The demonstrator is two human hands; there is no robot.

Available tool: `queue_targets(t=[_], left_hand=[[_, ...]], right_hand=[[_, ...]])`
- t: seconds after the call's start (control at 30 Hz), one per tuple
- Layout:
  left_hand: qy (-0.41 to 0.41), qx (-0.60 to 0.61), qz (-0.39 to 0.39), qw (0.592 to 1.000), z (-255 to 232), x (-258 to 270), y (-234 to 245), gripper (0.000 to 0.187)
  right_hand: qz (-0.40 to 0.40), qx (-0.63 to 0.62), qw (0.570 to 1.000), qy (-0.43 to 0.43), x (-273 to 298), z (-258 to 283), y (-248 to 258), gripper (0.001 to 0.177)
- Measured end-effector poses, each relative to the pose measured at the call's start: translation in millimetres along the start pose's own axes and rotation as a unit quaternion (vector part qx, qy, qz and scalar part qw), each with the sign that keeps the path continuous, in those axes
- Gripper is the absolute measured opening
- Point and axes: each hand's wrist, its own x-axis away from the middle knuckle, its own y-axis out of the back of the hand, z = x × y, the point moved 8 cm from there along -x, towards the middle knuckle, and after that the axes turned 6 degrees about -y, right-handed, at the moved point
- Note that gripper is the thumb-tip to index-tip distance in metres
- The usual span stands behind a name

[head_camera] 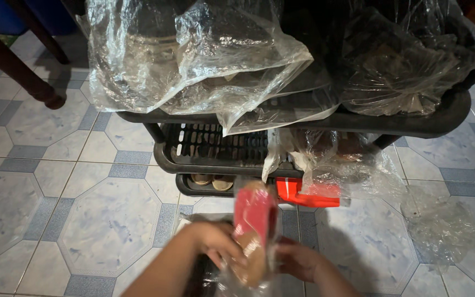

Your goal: The person removes several pairs of shoes from a multi-tier shoe rack, including a pair of red sneakers and a pair of beige slip-ons, placing them on the floor. The person then places a red Nike shoebox on the floor and returns the shoes to the rack, adjusting the plastic bags covering the other shoes.

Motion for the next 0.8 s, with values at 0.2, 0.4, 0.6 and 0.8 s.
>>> queue_targets(t=[0.2,0.4,0.6,0.8], left_hand=[[-0.061,0.102,0.075,0.99,31,-60,-66,0.056],[0.041,0.051,-0.043,0.997,45,-71,-92,0.043],[-0.065,-0.287,-0.283,0.913,-26,-18,-68,0.057],[-0.212,-0.635,-0.203,0.715,-62,-23,-115,0.056]], right_hand=[[-0.166,0.008,0.986,-0.036,17,-10,51,0.059],[-0.154,0.248,0.949,-0.121,64,1,49,0.066],[-0.194,0.349,0.901,-0.17,67,-2,75,0.058],[-0.146,0.356,0.908,-0.169,58,-5,81,0.047]])
